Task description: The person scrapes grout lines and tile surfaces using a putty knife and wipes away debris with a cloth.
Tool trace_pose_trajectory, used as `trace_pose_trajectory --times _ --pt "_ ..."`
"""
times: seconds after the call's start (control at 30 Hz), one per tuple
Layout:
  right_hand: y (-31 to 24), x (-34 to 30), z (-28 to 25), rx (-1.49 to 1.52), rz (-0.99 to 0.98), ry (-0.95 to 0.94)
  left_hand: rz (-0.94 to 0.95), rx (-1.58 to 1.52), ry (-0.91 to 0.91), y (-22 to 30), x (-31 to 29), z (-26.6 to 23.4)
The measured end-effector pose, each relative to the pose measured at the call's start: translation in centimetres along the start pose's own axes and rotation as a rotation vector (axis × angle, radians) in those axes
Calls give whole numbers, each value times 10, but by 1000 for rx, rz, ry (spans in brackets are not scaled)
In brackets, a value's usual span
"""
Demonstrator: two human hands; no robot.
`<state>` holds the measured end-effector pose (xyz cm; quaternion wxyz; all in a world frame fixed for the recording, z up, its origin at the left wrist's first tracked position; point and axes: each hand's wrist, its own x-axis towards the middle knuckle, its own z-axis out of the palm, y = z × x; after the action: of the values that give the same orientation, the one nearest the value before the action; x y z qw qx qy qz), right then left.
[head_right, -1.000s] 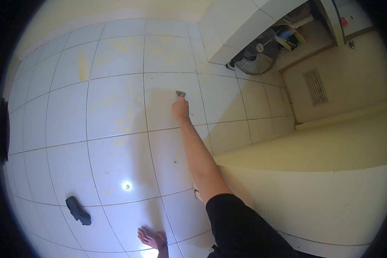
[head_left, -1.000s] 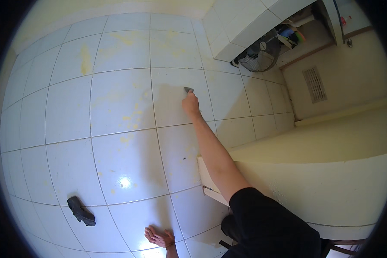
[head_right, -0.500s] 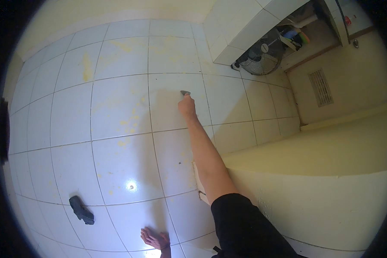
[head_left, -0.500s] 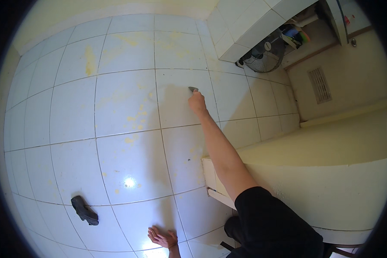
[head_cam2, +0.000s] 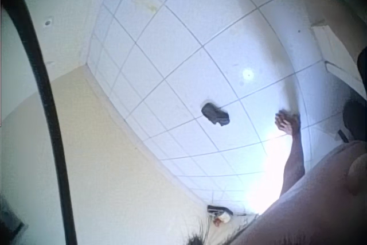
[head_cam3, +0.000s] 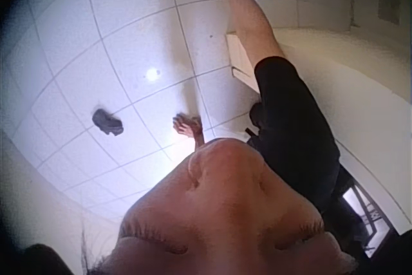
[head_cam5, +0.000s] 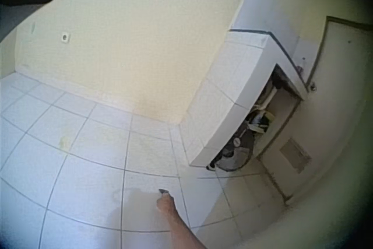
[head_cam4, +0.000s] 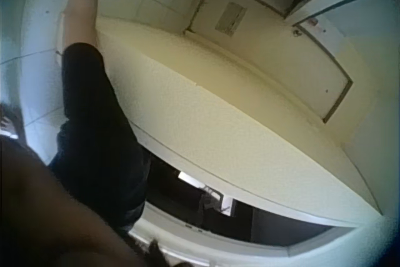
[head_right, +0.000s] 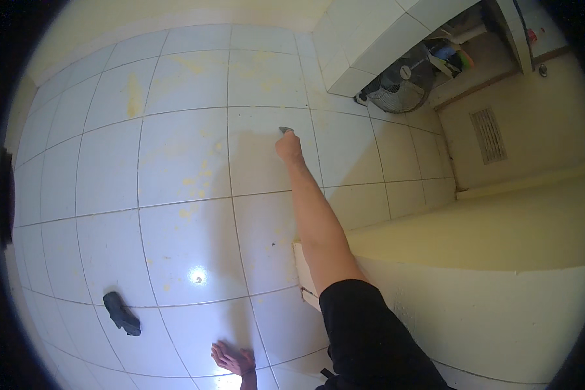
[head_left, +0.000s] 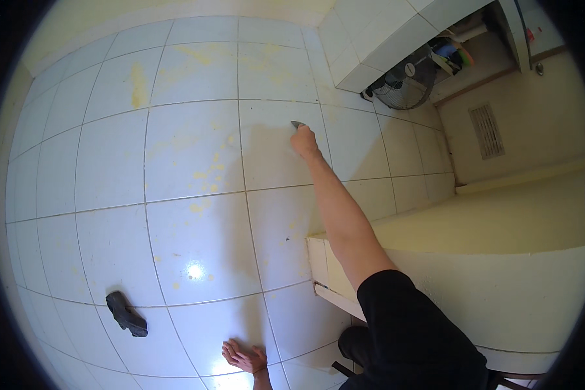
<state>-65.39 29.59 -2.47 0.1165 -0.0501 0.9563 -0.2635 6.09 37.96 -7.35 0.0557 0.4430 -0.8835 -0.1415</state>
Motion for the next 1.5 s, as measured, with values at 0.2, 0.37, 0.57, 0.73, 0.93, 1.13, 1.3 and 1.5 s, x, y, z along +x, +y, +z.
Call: trace_pose_trajectory --times 0.2,0.37,0.57,0.73,0.93,1.13,1.3,1.5 --pt "-13 14 -4 -111 88 -112 -5 41 -46 -4 -1 0" --pt "12 18 8 -97 -4 -52 41 25 30 2 1 -4" --pt "3 3 12 -75 -70 57 58 -20 102 1 0 4" --pt "-8 -36 16 -95 -9 -14 35 22 61 -5 -4 1" --pt "0 -21 7 -65 -19 38 -33 -58 -7 8 6 -9" --pt "-4 -35 22 -145 -49 -16 48 -6 71 -4 1 -3" --pt "2 -41 27 -128 -95 6 -28 -24 0 2 1 -4" --pt "-4 -70 53 -87 -86 12 -31 -48 22 1 0 -4"
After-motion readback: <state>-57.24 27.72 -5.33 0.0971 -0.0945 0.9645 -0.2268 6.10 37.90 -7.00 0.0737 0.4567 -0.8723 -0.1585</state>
